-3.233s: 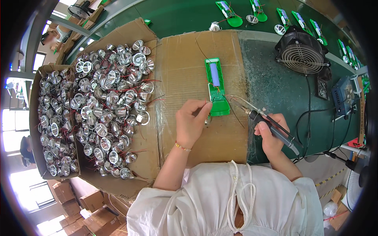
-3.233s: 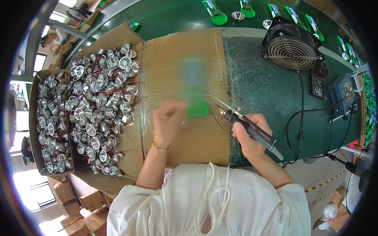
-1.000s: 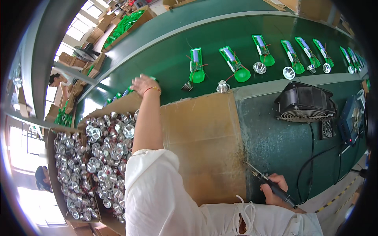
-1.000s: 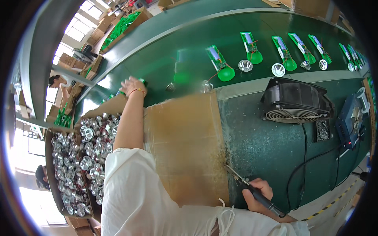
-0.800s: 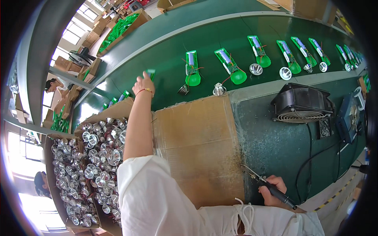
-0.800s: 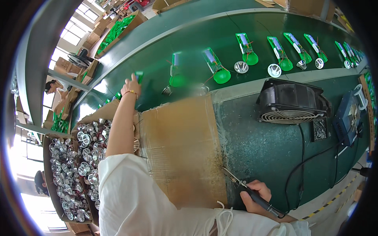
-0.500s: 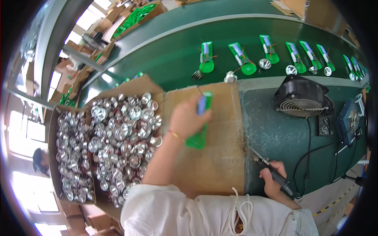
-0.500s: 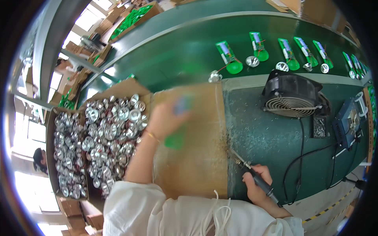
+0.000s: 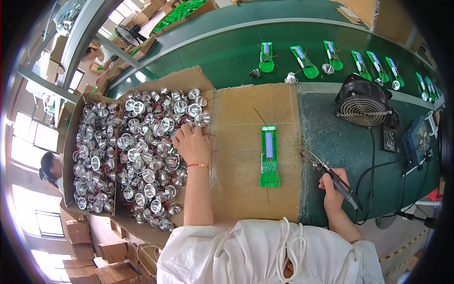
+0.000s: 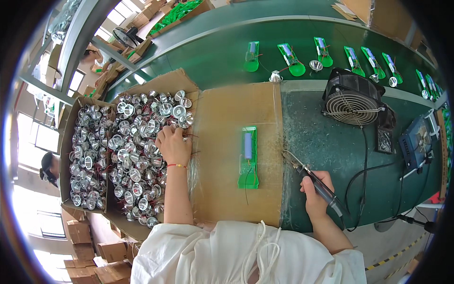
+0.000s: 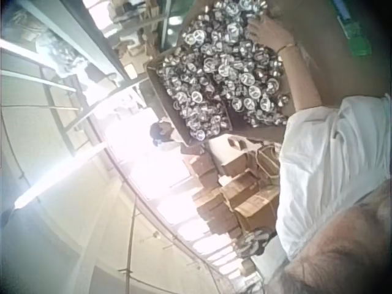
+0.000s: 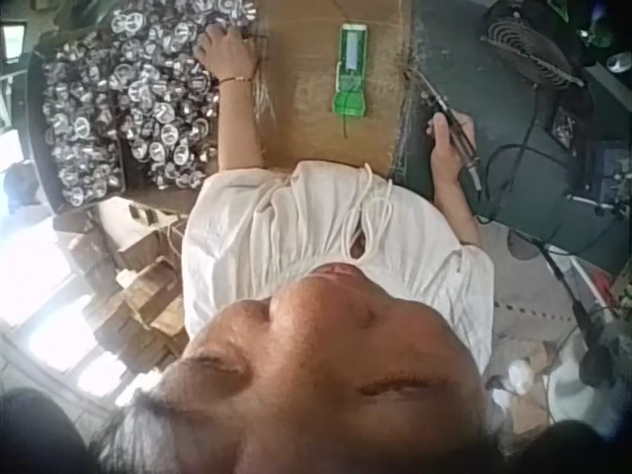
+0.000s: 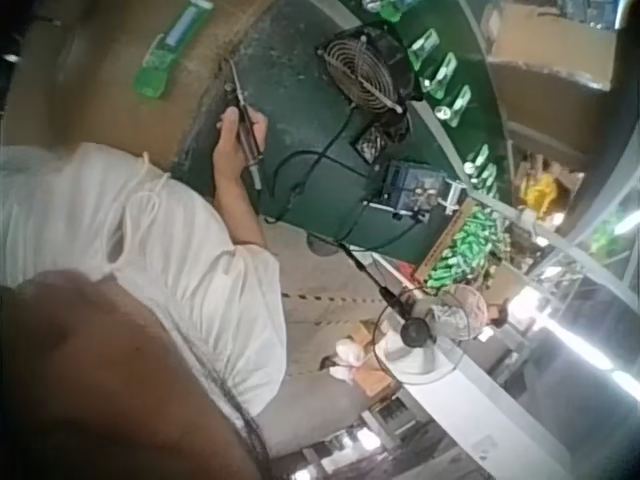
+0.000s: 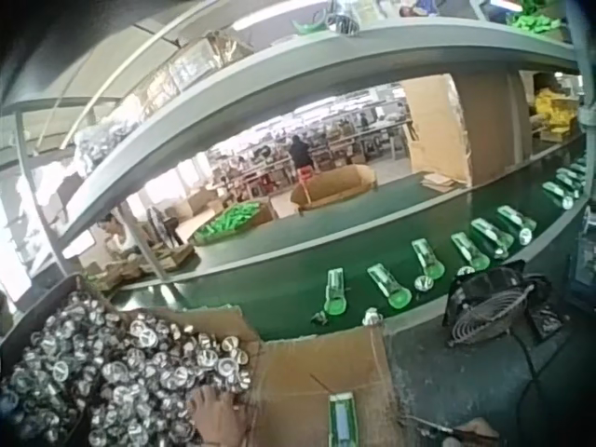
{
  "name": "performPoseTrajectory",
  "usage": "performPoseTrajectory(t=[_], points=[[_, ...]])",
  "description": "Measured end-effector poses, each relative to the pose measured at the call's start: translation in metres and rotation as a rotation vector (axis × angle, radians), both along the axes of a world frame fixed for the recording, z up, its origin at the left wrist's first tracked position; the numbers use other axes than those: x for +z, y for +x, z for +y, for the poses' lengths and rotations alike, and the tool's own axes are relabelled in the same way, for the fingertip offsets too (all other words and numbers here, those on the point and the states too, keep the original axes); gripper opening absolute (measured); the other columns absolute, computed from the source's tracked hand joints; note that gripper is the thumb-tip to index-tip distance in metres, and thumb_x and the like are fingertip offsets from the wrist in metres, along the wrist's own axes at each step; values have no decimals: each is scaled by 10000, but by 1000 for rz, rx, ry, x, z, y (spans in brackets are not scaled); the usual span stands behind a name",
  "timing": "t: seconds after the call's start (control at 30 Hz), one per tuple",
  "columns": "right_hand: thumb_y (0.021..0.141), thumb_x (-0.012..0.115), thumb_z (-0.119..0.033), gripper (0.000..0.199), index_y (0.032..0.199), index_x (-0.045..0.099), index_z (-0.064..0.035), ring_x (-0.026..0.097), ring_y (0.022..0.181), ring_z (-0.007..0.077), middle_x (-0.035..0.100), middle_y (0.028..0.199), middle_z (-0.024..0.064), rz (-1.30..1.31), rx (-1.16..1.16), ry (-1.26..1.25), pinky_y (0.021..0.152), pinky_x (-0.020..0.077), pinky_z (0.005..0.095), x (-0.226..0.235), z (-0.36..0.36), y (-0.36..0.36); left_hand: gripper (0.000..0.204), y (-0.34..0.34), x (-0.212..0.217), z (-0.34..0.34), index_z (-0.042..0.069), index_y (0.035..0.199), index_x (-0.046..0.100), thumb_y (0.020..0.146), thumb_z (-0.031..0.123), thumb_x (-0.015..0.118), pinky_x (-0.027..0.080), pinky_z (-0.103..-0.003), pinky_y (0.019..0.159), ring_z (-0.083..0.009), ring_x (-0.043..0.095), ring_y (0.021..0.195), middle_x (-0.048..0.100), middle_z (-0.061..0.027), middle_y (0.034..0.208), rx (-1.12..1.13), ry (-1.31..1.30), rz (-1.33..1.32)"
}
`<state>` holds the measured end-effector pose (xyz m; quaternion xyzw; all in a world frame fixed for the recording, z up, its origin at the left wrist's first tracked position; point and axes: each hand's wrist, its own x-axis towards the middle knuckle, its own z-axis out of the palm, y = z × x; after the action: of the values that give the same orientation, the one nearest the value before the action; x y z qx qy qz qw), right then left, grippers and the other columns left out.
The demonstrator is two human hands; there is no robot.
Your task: The person solders wires from reflectors onto circuit boards in flashlight housings using a soldering iron and places the assembled units onto a conveyor belt.
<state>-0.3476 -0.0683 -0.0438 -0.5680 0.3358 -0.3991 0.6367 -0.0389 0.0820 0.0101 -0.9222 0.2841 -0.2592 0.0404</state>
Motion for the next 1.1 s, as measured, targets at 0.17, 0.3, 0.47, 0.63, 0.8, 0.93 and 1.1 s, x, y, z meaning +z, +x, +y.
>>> performPoseTrajectory(t=[0.17, 0.3, 0.47, 0.63, 0.8, 0.93, 1.1], points=[[818, 573, -155, 178, 853, 476, -11, 495, 525, 85, 544, 653, 61, 38, -4, -73, 494, 406, 198, -2, 2, 2, 90, 4, -7, 12, 117, 694, 668, 705, 203, 646, 344, -391, 820, -227, 479, 917, 534, -23, 869, 27, -163, 63], [819, 592, -142, 191, 871, 480, 5, 505, 546, 90, 550, 670, 67, 15, -27, -40, 513, 423, 214, -3, 0, 2, 111, -14, 0, 17, 85, 750, 643, 741, 193, 621, 377, -373, 786, -240, 558, 852, 620, -60, 843, -340, -480, 307], [819, 588, -130, 187, 877, 476, 8, 505, 552, 89, 548, 669, 69, -7, -10, -58, 518, 427, 214, 3, 6, 0, 118, -40, -5, 24, 41, 771, 607, 705, 125, 659, 408, -376, 731, -273, 563, 792, 612, -93, 779, -346, -629, 348], [814, 587, -120, 178, 873, 479, 8, 506, 545, 89, 550, 669, 71, 13, 12, -50, 515, 428, 213, 1, 8, -3, 346, -1, 4, 19, 51, 947, 589, 656, 196, 707, 398, -405, 780, -297, 506, 945, 557, -130, 972, -115, -542, 107], [814, 580, -140, 182, 859, 475, 3, 505, 531, 90, 548, 662, 69, 26, 30, -113, 502, 423, 207, 7, 18, -4, 98, 38, -16, 18, 69, 752, 654, 738, 161, 623, 404, -407, 795, -236, 560, 911, 632, -54, 846, -217, -599, 189], [813, 567, -135, 178, 856, 462, 1, 513, 531, 95, 550, 659, 76, 36, 47, -115, 497, 429, 203, 10, 19, -3, 128, -13, 9, 10, 3, 797, 599, 834, 117, 556, 432, -248, 627, -121, 558, 666, 621, -53, 734, -253, -1066, 577], [754, 650, -85, 183, 834, 519, 15, 567, 570, 93, 591, 665, 64, 25, 185, -133, 521, 449, 214, 18, 24, -1, 163, -100, 9, 10, -32, 825, 632, 797, 128, 626, 446, -232, 623, -99, 562, 658, 626, -46, 727, -248, -926, 1131]])
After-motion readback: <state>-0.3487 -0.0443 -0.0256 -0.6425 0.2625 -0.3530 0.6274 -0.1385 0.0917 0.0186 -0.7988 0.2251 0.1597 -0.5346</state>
